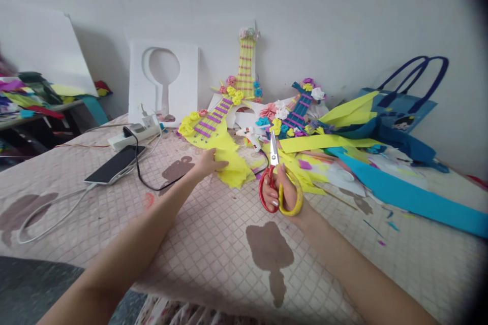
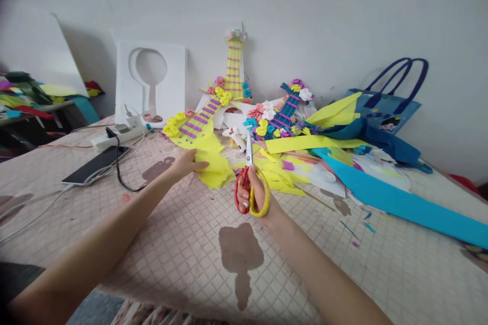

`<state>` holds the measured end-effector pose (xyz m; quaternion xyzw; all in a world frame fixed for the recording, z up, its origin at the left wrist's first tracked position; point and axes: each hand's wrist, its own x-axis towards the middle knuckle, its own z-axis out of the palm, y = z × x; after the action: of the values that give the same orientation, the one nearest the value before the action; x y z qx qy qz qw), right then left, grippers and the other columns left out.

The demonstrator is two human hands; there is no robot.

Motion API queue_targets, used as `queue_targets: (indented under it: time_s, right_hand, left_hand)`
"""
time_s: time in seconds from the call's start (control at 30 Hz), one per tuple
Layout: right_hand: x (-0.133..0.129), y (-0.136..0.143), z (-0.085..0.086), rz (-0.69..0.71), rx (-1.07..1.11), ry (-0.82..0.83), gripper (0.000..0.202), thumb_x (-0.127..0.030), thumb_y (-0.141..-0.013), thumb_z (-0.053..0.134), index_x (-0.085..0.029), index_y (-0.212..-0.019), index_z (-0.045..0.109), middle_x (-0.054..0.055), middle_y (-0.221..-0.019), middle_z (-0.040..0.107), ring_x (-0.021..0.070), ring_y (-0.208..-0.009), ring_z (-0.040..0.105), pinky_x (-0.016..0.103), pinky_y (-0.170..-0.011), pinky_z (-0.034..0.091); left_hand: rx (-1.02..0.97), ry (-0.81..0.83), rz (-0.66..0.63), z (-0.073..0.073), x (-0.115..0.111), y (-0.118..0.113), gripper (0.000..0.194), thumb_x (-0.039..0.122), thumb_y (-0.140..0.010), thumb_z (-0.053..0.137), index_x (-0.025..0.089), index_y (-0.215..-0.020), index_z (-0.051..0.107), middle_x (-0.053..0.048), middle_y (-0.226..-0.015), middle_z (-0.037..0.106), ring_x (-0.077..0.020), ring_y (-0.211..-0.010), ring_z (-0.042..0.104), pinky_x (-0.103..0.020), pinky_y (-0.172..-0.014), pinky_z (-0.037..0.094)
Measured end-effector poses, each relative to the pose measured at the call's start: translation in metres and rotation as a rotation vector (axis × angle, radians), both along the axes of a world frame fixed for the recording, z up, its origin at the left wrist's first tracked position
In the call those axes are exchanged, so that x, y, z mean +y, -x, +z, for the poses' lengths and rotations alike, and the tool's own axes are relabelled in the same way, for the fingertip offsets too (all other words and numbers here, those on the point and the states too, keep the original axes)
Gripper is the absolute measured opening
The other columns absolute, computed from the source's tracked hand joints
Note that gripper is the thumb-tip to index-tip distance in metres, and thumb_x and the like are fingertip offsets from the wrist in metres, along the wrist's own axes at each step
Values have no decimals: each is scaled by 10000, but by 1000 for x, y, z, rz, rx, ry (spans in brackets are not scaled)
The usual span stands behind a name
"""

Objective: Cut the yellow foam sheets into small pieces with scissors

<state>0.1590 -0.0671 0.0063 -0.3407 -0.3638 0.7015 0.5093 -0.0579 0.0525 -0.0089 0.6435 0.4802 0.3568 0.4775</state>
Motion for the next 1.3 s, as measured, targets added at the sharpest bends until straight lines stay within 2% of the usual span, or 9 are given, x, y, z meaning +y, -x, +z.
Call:
queue_targets:
  time_s: [0.13,0.3,0.43,0.6,0.87,0.97,1.07,1.17,1.3]
  right_hand:
    - [-1,3,-5,-2,-48,-4,516,-713,-709,460,-198,-689,452,-106,-392,343,55,-277,294,184,-297,330]
    - [-2,0,-10,-46,-327,-56,462,-664,-716,507,-206,-714,450,-109,-406,351,59,-279,315,186,-293,320]
    - [-3,-3,-17,-113,-687,-221,320,-456,-671,675,-201,-690,484,-87,-469,399,58,-343,339,185,-328,306]
    - [-5,-1,-24,-126,-883,-380,208,-322,-680,670,-192,-700,509,-47,-589,499,94,-493,436,214,-458,355]
    - [-11,5,-15,-85,-978,-419,200,-302,-683,651,-198,-704,482,-32,-606,562,118,-525,467,231,-511,341]
    - [-11,6,-16,-81,-974,-415,217,-319,-667,660,-204,-689,477,-40,-578,535,117,-512,444,230,-500,328]
    - [-12,6,-16,-85,-971,-396,235,-328,-654,672,-206,-687,473,-44,-576,522,116,-513,438,229,-500,326]
    - [-12,5,-12,-84,-951,-383,235,-323,-656,673,-206,-700,474,-40,-592,540,120,-525,453,231,-512,337]
    - [-10,3,-7,-94,-937,-376,227,-305,-678,662,-206,-700,459,-40,-597,543,115,-522,452,228,-511,343]
  left_hand:
    - [446,-311,152,0,-7,-3,587,356,-659,675,134,-1163,473,-131,-980,592,-278,-934,566,-405,-804,442]
    - [655,-507,255,10,-7,19,495,368,-745,579,132,-1168,478,-166,-1083,553,-304,-1050,504,-418,-889,382]
    - [635,-512,307,8,9,35,345,302,-773,521,121,-1066,553,-152,-1024,599,-264,-952,554,-380,-839,412]
    - [659,-459,332,-1,29,34,297,284,-779,496,143,-1026,581,-118,-1008,625,-236,-945,566,-347,-833,419]
    - [798,-360,356,6,45,17,387,354,-774,513,99,-1063,537,-202,-1074,584,-307,-988,554,-393,-813,411]
    - [866,-322,305,8,45,13,374,388,-788,502,128,-1054,533,-174,-1050,603,-288,-955,570,-365,-777,422]
    - [887,-314,252,11,43,11,282,356,-776,527,156,-969,573,-144,-1009,622,-280,-945,574,-350,-761,424]
    - [878,-375,289,14,40,9,275,282,-793,491,135,-1014,562,-192,-1129,560,-337,-1075,497,-418,-825,385]
    - [759,-380,113,15,39,1,266,326,-792,496,142,-958,591,-144,-1006,623,-274,-929,572,-351,-751,419]
